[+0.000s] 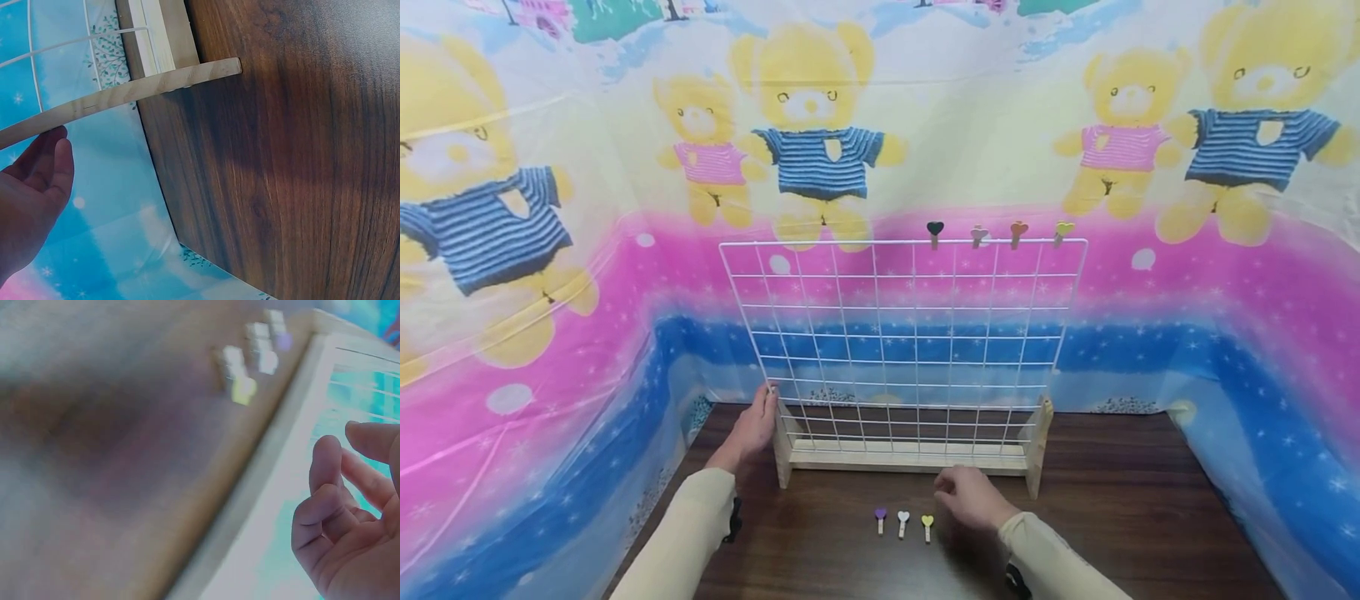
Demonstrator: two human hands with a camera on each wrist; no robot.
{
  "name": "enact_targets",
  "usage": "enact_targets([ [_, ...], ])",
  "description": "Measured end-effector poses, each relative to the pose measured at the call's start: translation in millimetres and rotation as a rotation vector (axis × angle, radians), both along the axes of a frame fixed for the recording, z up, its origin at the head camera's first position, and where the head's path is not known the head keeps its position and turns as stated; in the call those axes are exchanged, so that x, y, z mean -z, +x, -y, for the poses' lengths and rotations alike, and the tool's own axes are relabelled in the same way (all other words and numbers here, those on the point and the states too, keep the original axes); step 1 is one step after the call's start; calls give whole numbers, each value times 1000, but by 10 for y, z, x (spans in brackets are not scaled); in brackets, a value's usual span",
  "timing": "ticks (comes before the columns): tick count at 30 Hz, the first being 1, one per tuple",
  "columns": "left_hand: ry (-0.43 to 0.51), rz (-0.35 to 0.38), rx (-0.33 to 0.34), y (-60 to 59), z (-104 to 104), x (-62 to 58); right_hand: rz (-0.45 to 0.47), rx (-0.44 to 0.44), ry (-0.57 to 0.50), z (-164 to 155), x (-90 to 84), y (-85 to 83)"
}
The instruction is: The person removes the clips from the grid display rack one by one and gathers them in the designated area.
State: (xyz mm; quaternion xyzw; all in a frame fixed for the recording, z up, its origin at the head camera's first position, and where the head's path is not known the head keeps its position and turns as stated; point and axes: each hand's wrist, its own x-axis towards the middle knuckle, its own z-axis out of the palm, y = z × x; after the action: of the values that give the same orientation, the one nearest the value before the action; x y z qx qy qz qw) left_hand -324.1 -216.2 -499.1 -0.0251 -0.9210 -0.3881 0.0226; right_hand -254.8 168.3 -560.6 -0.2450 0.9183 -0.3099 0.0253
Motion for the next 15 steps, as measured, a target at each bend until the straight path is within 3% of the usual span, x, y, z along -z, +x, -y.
enact_targets([
  [6, -2, 12, -5, -1, 2, -2, -148, 4, 20, -47, -509, 46],
  [15, -1, 19, -19, 4, -8, -4, -194, 28, 21, -173, -1022, 138],
])
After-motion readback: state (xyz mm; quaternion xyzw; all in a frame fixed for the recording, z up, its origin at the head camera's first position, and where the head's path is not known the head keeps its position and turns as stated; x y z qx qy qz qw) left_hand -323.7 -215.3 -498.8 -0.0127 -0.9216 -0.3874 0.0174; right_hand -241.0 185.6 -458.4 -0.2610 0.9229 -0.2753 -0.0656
